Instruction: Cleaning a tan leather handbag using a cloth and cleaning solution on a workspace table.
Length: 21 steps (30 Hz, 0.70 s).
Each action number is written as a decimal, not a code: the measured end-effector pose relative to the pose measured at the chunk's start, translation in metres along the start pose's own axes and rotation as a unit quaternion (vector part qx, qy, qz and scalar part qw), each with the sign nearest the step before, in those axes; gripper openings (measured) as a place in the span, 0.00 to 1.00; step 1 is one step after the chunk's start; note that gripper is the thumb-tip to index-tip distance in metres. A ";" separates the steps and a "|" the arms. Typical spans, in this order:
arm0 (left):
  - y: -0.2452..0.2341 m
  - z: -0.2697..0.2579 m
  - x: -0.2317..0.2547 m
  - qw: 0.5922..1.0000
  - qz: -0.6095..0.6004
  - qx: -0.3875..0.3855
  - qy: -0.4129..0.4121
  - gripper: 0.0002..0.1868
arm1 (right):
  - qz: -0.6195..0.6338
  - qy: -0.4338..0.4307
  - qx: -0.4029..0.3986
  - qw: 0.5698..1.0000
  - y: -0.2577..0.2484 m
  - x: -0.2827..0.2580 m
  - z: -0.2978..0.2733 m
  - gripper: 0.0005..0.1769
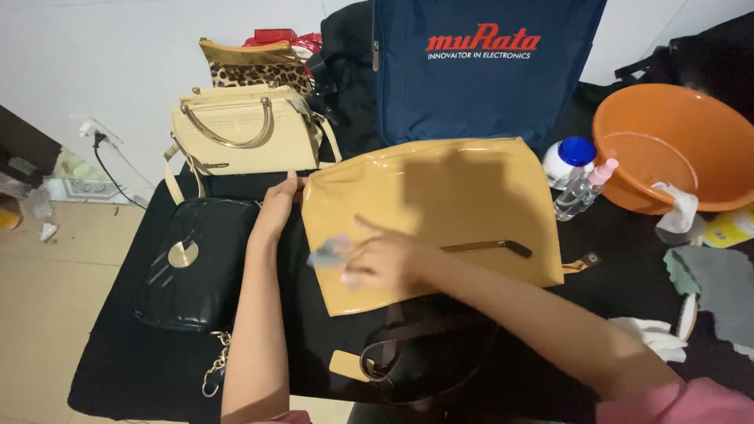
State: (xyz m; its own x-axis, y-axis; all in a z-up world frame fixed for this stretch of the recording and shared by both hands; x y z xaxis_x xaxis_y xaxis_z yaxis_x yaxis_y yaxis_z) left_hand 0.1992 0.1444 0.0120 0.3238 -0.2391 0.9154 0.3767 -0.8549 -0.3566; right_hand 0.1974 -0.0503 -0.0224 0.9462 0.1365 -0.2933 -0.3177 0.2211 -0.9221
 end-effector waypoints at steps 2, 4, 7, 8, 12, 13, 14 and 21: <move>-0.001 -0.008 0.013 1.000 -0.004 -0.002 -0.004 0.34 | -0.094 0.008 0.063 0.994 -0.024 0.016 0.015 0.26; 0.003 -0.009 0.015 1.000 -0.009 -0.003 -0.009 0.37 | -0.186 0.015 0.124 0.975 -0.030 0.025 0.031 0.28; -0.003 0.003 0.016 1.000 0.012 0.018 0.001 0.38 | -0.192 0.166 -0.024 0.967 -0.004 0.050 0.064 0.44; -0.002 0.001 0.015 1.000 0.003 0.017 -0.011 0.38 | -0.168 0.171 -0.035 0.970 -0.002 0.046 0.062 0.45; 0.000 -0.003 0.010 0.999 -0.031 0.007 -0.015 0.38 | -0.133 0.023 0.068 0.989 -0.027 -0.002 0.036 0.28; -0.001 0.002 0.010 0.999 -0.032 0.005 -0.015 0.38 | -0.133 0.025 0.067 0.988 -0.021 0.007 0.025 0.28; -0.002 0.003 0.008 1.000 -0.014 0.001 0.000 0.36 | -0.052 0.024 0.026 0.998 -0.005 0.012 0.013 0.29; 0.005 0.046 -0.049 0.992 -0.011 -0.011 0.122 0.27 | -0.059 0.150 0.051 0.986 -0.082 0.030 -0.039 0.27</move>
State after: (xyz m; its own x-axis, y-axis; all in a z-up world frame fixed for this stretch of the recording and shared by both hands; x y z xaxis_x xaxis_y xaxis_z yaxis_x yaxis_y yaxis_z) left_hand 0.2251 0.1733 -0.0436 0.0941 -0.3226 0.9418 0.3615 -0.8704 -0.3343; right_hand 0.2540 -0.1020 0.0346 0.9475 -0.1847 -0.2610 -0.1939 0.3172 -0.9283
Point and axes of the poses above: each hand's wrist, its own z-axis towards the middle knuckle, its own y-axis out of the palm, x = y × z, the point moved 6 cm from there along z, towards the middle knuckle, and after that the axes turned 4 degrees about z, right-handed, at the moved point
